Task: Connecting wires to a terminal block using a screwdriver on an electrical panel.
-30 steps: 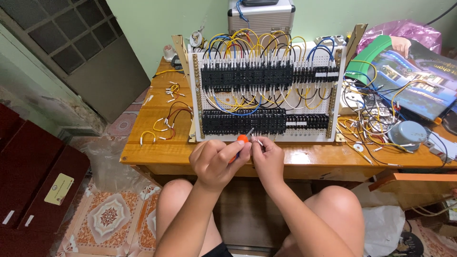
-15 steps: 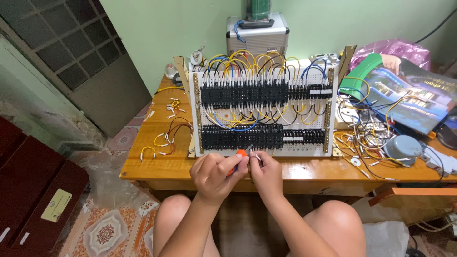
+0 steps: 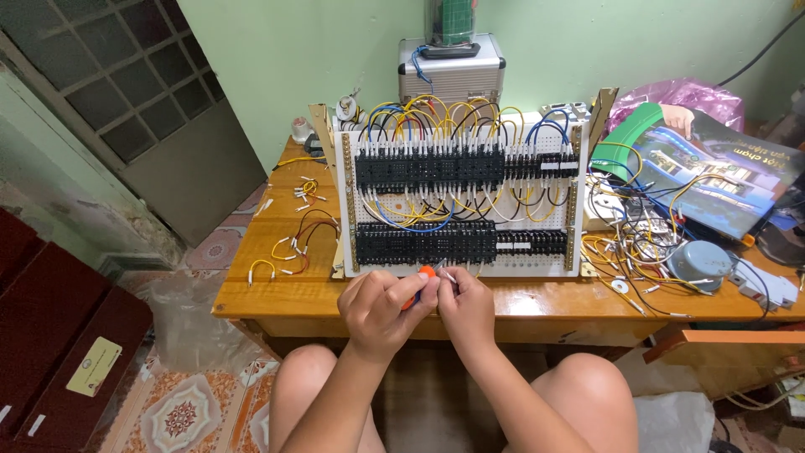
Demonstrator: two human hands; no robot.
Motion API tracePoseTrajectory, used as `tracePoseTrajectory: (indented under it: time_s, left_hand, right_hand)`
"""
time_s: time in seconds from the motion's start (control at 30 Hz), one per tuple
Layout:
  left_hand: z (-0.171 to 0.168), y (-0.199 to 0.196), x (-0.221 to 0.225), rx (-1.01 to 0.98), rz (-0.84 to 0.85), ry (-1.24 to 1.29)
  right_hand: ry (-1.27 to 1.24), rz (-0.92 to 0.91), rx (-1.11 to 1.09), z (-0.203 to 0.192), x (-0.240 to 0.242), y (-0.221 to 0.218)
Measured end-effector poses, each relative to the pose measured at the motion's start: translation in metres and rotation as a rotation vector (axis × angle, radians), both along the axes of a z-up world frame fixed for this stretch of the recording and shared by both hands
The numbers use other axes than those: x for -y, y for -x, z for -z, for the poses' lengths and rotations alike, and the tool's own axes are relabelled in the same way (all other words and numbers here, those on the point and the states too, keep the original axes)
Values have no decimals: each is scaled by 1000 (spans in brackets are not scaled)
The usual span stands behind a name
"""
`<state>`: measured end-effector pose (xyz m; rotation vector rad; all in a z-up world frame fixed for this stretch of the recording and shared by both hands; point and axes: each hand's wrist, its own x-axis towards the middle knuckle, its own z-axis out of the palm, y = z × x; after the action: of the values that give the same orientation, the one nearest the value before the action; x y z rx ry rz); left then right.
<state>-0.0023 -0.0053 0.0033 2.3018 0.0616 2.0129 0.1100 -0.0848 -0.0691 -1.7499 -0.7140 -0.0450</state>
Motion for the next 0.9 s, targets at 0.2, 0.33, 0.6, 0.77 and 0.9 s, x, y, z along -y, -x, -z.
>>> tracePoseTrajectory:
  time_s: [0.2,0.33,0.6,0.77,0.9]
  left_hand:
    - [-1,3,-3,0,-12,10]
    - [1,4,-6,-4,-30,6]
    - [4,3,-5,19,-20,-1]
    - [4,1,-3,20,-14,-2]
    - [5,2,-4,7,-3,6]
  right_hand:
    - [-56,23,-74,3,-4,3]
    - [-111,8,-161,3,-5,0]
    - [-102,-40,-97,14,-7,-6]
    - [-73,-30,-30,18,-7,-8]
    - [-114,-17,-96,12,-6,-7]
